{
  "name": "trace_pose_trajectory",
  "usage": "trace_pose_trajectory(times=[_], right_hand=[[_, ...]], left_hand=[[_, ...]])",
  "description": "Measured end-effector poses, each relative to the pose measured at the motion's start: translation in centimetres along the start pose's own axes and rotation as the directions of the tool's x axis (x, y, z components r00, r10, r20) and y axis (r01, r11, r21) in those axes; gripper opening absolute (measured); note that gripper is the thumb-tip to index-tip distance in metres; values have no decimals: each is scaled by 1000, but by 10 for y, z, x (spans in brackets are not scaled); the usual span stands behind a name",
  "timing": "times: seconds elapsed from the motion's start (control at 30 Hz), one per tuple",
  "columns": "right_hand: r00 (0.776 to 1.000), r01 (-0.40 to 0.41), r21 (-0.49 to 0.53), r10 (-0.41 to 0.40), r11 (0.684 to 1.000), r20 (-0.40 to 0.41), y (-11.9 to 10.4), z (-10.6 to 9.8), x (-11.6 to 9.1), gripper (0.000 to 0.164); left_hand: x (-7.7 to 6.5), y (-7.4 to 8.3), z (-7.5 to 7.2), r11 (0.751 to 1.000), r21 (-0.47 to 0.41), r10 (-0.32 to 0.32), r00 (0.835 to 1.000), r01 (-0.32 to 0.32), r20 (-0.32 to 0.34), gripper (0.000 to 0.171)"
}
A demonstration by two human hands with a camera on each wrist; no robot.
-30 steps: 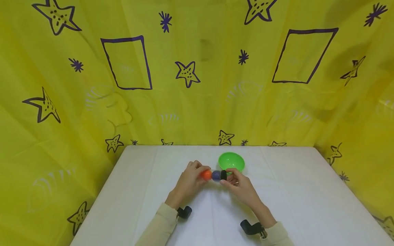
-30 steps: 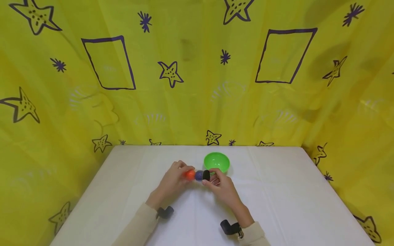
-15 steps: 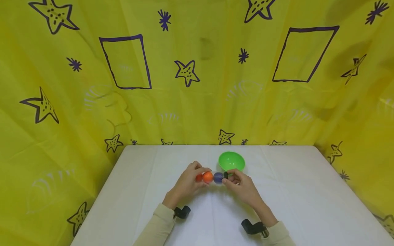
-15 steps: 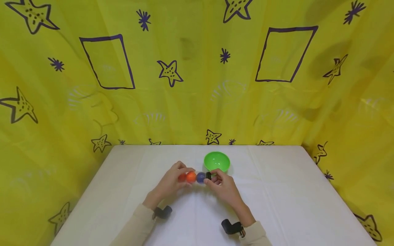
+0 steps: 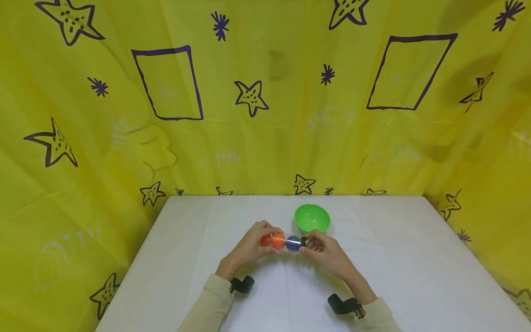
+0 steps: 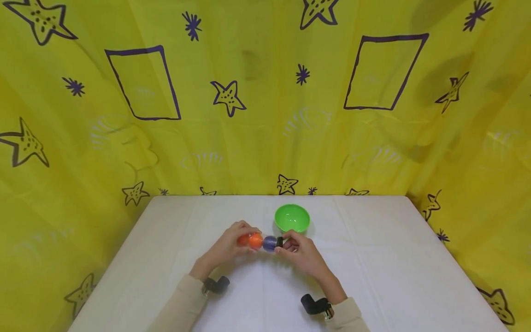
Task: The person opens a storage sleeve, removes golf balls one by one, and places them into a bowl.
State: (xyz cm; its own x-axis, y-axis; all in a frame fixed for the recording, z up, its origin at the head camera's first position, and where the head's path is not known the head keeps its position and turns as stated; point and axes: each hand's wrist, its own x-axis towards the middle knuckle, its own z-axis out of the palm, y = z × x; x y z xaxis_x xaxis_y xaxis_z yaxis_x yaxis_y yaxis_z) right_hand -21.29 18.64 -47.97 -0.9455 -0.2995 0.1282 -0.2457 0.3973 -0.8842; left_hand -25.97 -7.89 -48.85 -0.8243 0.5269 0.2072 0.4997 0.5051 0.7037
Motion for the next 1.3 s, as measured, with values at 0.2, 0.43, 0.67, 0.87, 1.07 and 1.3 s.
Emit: trace_pose_trajectory(times=[0.2, 0.43, 0.67, 0.87, 1.07, 1.3], right_hand=[[999, 14, 1, -14, 1000, 33, 3, 1, 0, 33], [999, 31, 27, -32, 999, 41, 6, 2, 0, 31], [998, 54, 66, -56, 996, 39, 5, 1, -1, 30], [999, 30, 95, -33, 995, 22, 3, 2, 0, 37], [999, -23, 76, 20, 997, 39, 5, 3, 1, 41], [993, -91, 10, 90, 996, 79, 10, 3, 0, 46]], left_hand=[[-2, -1, -3, 1000, 2, 6, 1000, -6, 26, 46], [-3, -1, -4, 1000, -15, -13, 999, 13, 39, 47], [-4, -7, -7, 998, -58, -4, 1000, 6, 30, 44], [-3, -9, -13, 997, -81, -18, 1000, 19, 4, 42], [-4, -8, -15, 998, -59, -22, 1000, 21, -5, 43], [-3, -9, -16, 997, -78, -29, 999, 26, -36, 44]])
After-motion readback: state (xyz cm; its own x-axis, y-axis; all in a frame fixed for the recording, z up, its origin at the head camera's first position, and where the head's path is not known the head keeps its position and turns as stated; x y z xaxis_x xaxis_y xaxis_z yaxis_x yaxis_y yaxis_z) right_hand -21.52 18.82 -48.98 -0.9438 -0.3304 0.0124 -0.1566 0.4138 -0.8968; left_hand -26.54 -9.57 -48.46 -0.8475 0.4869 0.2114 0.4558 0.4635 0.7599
